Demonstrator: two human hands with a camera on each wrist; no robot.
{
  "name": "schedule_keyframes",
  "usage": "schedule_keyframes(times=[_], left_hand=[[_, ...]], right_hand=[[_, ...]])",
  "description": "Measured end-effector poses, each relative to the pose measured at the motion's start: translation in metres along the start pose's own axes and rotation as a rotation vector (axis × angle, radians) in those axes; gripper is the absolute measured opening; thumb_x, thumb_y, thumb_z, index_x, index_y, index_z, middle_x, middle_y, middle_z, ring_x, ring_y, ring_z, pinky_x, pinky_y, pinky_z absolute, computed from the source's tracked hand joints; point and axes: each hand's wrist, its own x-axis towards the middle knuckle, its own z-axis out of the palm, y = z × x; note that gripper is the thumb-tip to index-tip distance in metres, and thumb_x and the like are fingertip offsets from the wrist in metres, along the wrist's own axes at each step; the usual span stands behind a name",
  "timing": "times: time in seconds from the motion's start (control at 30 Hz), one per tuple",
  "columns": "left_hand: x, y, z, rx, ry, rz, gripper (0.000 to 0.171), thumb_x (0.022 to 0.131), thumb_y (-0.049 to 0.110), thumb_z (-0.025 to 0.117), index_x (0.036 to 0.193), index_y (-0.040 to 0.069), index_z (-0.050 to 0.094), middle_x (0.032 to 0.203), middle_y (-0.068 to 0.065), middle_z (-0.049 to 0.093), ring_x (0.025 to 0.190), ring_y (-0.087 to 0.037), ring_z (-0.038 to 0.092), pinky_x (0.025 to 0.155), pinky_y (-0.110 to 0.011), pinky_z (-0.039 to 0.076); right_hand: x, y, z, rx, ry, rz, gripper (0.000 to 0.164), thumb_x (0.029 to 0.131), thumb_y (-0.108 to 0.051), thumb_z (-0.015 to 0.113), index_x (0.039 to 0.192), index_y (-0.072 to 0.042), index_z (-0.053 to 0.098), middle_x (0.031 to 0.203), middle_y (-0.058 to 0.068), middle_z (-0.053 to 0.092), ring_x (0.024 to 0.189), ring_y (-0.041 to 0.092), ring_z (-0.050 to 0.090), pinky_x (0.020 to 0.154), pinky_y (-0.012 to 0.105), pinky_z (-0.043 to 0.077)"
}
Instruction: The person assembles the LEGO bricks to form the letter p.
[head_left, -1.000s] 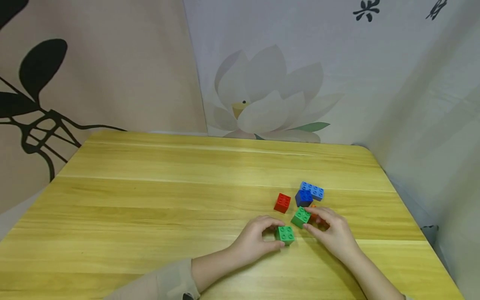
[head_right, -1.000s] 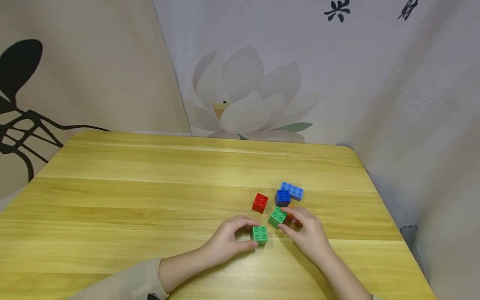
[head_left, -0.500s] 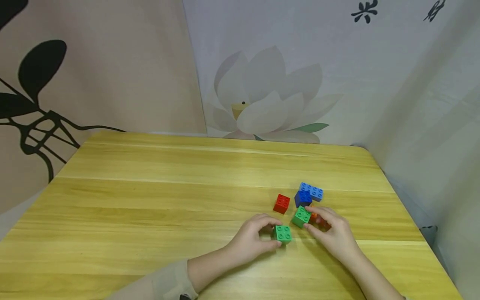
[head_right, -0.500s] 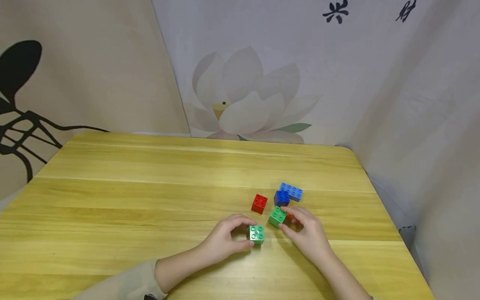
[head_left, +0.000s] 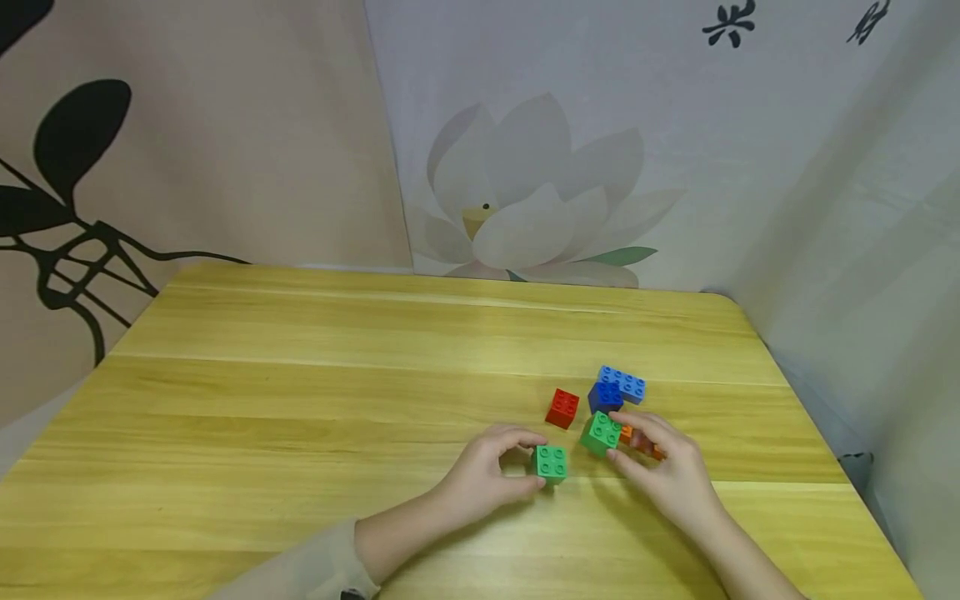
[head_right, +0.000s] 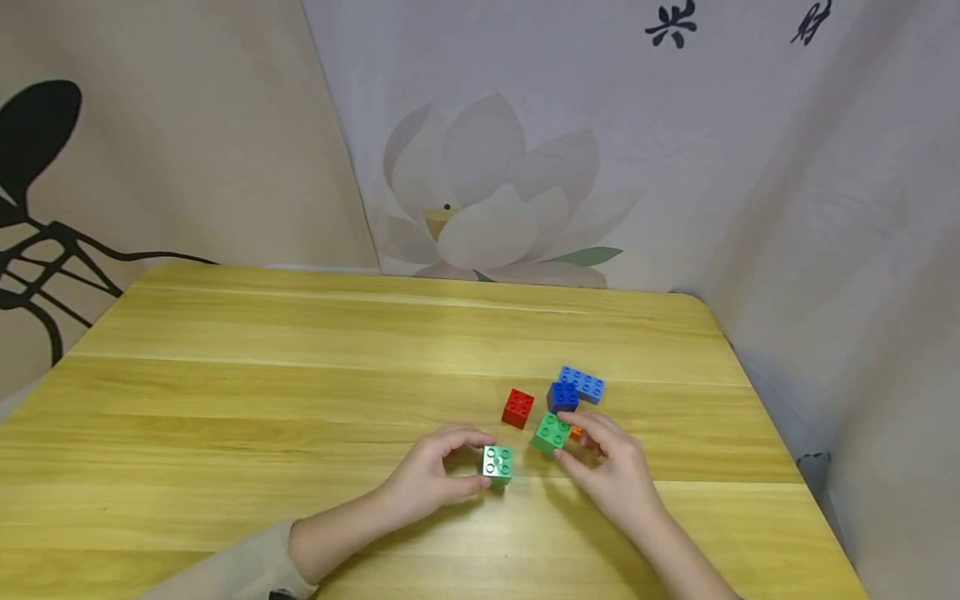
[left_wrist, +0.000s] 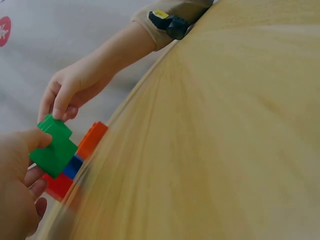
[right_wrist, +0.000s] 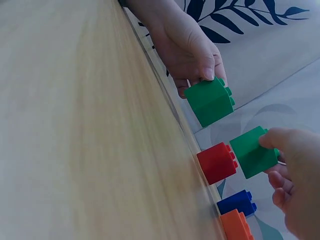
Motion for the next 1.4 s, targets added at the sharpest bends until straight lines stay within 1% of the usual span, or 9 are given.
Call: schedule_keyframes(times=[0.17, 0.33, 0.53, 0.8, 0.97, 1.13, 1.17, 1.37, 1.4], left_hand=[[-0.005, -0.002, -0.008, -0.006, 0.015, -0.007, 0.045, 0.075, 0.009, 0.08, 0.118, 0.009, 0.066, 0.116, 0.009, 0.06, 0.111, -0.013, 0.053, 0.099, -0.039, 0.04], [-0.01, -0.004, -0.015, -0.024, 0.026, -0.023, 0.045, 0.074, 0.008, 0.08, 0.117, 0.009, 0.066, 0.115, 0.009, 0.06, 0.11, -0.015, 0.053, 0.099, -0.041, 0.04], [-0.015, -0.006, -0.024, -0.02, 0.034, -0.037, 0.044, 0.072, 0.006, 0.081, 0.113, 0.012, 0.068, 0.111, 0.009, 0.062, 0.106, -0.017, 0.056, 0.096, -0.039, 0.043], [-0.02, -0.011, -0.034, 0.009, 0.042, -0.019, 0.042, 0.072, 0.008, 0.083, 0.111, 0.013, 0.069, 0.109, 0.009, 0.063, 0.105, -0.016, 0.055, 0.095, -0.042, 0.044], [-0.023, -0.012, -0.04, 0.02, 0.035, -0.048, 0.042, 0.071, 0.01, 0.083, 0.11, 0.015, 0.069, 0.108, 0.011, 0.062, 0.104, -0.015, 0.056, 0.094, -0.039, 0.044], [-0.026, -0.014, -0.046, 0.024, 0.032, -0.066, 0.042, 0.071, 0.011, 0.084, 0.11, 0.016, 0.069, 0.106, 0.012, 0.062, 0.102, -0.014, 0.056, 0.092, -0.038, 0.045], [-0.027, -0.014, -0.047, 0.026, 0.032, -0.065, 0.042, 0.07, 0.01, 0.084, 0.109, 0.016, 0.069, 0.106, 0.012, 0.062, 0.101, -0.014, 0.056, 0.092, -0.038, 0.045], [-0.032, -0.018, -0.051, 0.049, 0.038, -0.066, 0.041, 0.069, 0.012, 0.084, 0.108, 0.016, 0.069, 0.107, 0.01, 0.063, 0.102, -0.014, 0.056, 0.094, -0.04, 0.044], [-0.033, -0.018, -0.052, 0.054, 0.039, -0.065, 0.041, 0.069, 0.012, 0.085, 0.108, 0.016, 0.069, 0.107, 0.009, 0.063, 0.102, -0.015, 0.056, 0.094, -0.04, 0.044]], right_hand=[[0.0, -0.006, 0.0, 0.023, 0.008, -0.008, 0.053, 0.065, 0.009, 0.082, 0.113, -0.006, 0.068, 0.082, 0.003, 0.06, 0.069, 0.017, 0.051, 0.058, 0.022, 0.044], [0.001, -0.012, 0.0, 0.036, 0.015, -0.034, 0.052, 0.065, 0.008, 0.082, 0.113, -0.005, 0.068, 0.08, 0.003, 0.059, 0.069, 0.016, 0.051, 0.059, 0.022, 0.045], [0.003, -0.018, 0.003, 0.078, 0.016, -0.026, 0.053, 0.064, 0.009, 0.082, 0.113, -0.004, 0.067, 0.081, 0.003, 0.059, 0.07, 0.016, 0.05, 0.059, 0.022, 0.045], [0.009, -0.029, 0.009, 0.135, -0.026, -0.051, 0.051, 0.067, 0.008, 0.081, 0.113, -0.006, 0.067, 0.089, 0.002, 0.06, 0.073, 0.017, 0.049, 0.059, 0.023, 0.044], [0.012, -0.032, 0.013, 0.169, -0.058, -0.044, 0.051, 0.067, 0.009, 0.081, 0.113, -0.008, 0.067, 0.094, -0.002, 0.061, 0.072, 0.018, 0.049, 0.058, 0.026, 0.043], [0.014, -0.037, 0.019, 0.19, -0.083, -0.045, 0.05, 0.068, 0.009, 0.081, 0.112, -0.009, 0.067, 0.091, -0.003, 0.058, 0.073, 0.017, 0.048, 0.059, 0.027, 0.042], [0.015, -0.04, 0.02, 0.192, -0.088, -0.042, 0.05, 0.067, 0.01, 0.081, 0.112, -0.008, 0.067, 0.09, -0.003, 0.058, 0.074, 0.016, 0.048, 0.059, 0.026, 0.042], [0.025, -0.076, 0.017, 0.218, -0.107, -0.052, 0.046, 0.064, 0.017, 0.078, 0.106, 0.001, 0.066, 0.083, -0.003, 0.056, 0.073, 0.01, 0.046, 0.059, 0.023, 0.041], [0.025, -0.079, 0.017, 0.221, -0.111, -0.056, 0.046, 0.064, 0.018, 0.077, 0.106, 0.002, 0.066, 0.083, -0.003, 0.056, 0.072, 0.009, 0.046, 0.059, 0.023, 0.041]])
